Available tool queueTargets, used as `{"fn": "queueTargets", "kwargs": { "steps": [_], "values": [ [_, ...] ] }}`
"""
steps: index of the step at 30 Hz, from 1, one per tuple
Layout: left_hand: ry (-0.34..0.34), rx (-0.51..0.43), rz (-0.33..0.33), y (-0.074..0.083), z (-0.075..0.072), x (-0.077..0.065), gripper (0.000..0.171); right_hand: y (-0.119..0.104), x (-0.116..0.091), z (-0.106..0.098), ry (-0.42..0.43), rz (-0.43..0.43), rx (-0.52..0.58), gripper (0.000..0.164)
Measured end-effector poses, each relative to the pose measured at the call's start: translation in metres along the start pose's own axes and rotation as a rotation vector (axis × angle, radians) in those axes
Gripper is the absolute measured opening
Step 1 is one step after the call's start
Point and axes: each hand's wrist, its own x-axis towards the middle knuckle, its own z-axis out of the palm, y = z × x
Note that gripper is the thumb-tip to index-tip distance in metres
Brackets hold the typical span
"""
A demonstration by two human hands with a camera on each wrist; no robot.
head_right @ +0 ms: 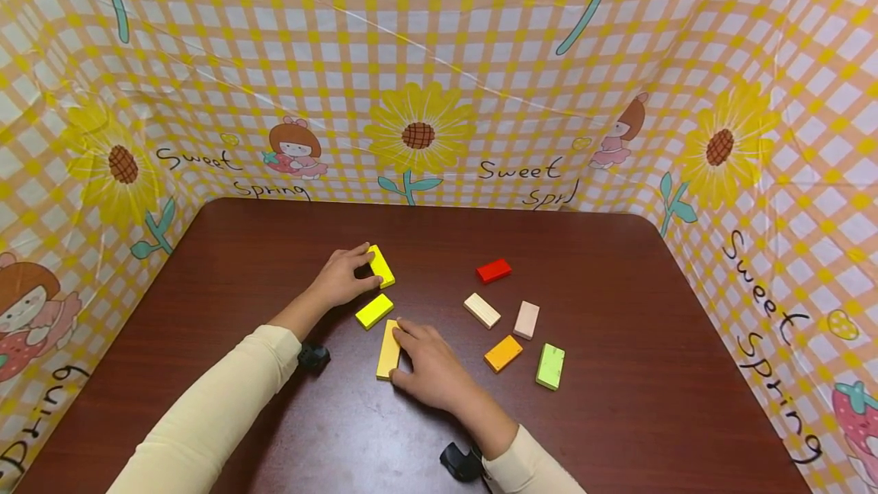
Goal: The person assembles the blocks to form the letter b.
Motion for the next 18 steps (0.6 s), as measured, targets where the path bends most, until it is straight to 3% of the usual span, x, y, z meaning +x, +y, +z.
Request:
{"fn": "queueTargets", "kwargs": {
  "steps": [18],
  "values": [
    [-0.134,0.07,0.07,0.0028,-0.006,0.0033,0.065,0.0083,0.009,-0.002,0.016,0.063,-0.004,0.06]
  ]
}}
